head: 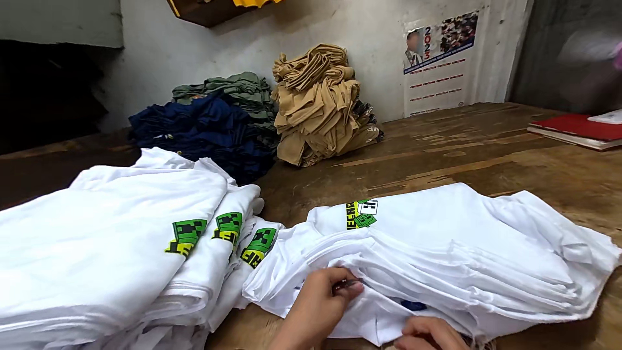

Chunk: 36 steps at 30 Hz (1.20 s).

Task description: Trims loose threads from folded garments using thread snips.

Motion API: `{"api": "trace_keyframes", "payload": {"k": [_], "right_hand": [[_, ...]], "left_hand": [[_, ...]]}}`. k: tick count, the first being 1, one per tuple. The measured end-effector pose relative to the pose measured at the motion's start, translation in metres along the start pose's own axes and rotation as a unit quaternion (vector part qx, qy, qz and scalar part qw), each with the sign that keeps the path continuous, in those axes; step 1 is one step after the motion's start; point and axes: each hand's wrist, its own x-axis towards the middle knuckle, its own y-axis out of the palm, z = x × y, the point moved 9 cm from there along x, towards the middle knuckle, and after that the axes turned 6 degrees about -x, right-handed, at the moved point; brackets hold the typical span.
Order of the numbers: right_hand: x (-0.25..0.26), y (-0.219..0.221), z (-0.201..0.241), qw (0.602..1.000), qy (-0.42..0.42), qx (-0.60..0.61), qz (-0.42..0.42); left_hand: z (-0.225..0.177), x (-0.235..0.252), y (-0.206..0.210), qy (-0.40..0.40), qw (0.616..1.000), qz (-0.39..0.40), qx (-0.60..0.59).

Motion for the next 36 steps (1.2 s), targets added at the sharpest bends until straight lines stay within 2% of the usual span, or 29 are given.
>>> {"api": "trace_keyframes", "payload": {"k": [5, 9, 10, 13, 16, 18, 19, 23, 28, 30, 36], "right_hand": [[0.012, 0.007, 0.003, 0.999, 0.032, -0.042, -0.014], [0.014, 0.024, 0.012, 0.992, 0.002, -0.095, 0.082], [0.015, 0.026, 0.013, 0.99, -0.004, -0.108, 0.092], [0.017, 0.021, 0.009, 0.997, -0.014, -0.06, 0.037], [0.015, 0.015, -0.001, 1.0, 0.003, 0.004, 0.0], [0.014, 0.015, -0.003, 1.0, 0.011, 0.005, 0.003], [0.015, 0.015, -0.003, 1.0, 0.013, 0.002, 0.001], [0.016, 0.012, -0.003, 0.999, 0.024, -0.005, -0.021], [0.018, 0.008, -0.001, 0.999, 0.022, 0.003, -0.045], [0.019, 0.008, 0.0, 0.999, 0.021, 0.006, -0.048], [0.022, 0.01, 0.004, 0.997, 0.027, -0.028, -0.065]], "left_hand": [[0.006, 0.009, 0.001, -0.088, 0.993, 0.051, -0.061], [0.006, 0.009, -0.003, -0.113, 0.989, 0.037, -0.093], [0.005, 0.01, -0.004, -0.104, 0.99, 0.022, -0.088], [0.001, 0.009, -0.006, -0.028, 0.997, -0.055, -0.048], [-0.01, -0.001, -0.007, 0.12, 0.984, -0.13, 0.006], [-0.023, -0.015, -0.007, 0.214, 0.964, -0.139, 0.07], [-0.03, -0.023, -0.005, 0.232, 0.957, -0.133, 0.11], [-0.06, -0.055, 0.0, 0.206, 0.947, -0.09, 0.228], [-0.082, -0.075, 0.024, 0.221, 0.876, -0.178, 0.389], [-0.079, -0.075, 0.028, 0.228, 0.859, -0.203, 0.411], [-0.086, -0.095, 0.014, 0.172, 0.867, -0.244, 0.399]]}}
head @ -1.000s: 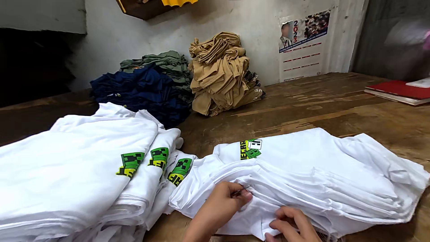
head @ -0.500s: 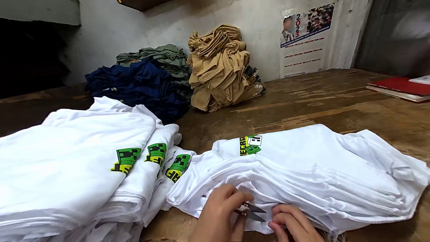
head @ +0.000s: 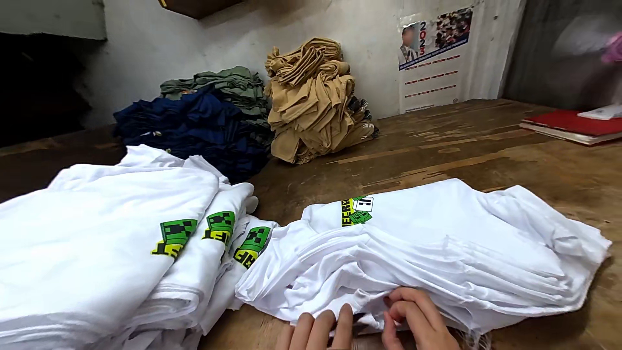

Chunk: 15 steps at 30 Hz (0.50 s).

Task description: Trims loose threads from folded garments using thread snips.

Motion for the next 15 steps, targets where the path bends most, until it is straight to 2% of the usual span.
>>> {"api": "trace_keyframes", "payload": {"k": [6, 10, 15], "right_hand": [[-0.001, 0.0, 0.002, 1.0, 0.002, 0.003, 0.003], [-0.001, -0.002, 0.001, 1.0, -0.002, 0.017, -0.005], [-0.001, -0.015, -0.015, 0.99, 0.038, 0.117, -0.075]], "left_hand": [[-0.022, 0.0, 0.014, -0.007, 0.999, 0.028, 0.031], [-0.013, 0.005, 0.026, -0.029, 0.998, 0.027, 0.039], [0.028, 0.006, 0.048, -0.086, 0.975, 0.155, -0.135]]}}
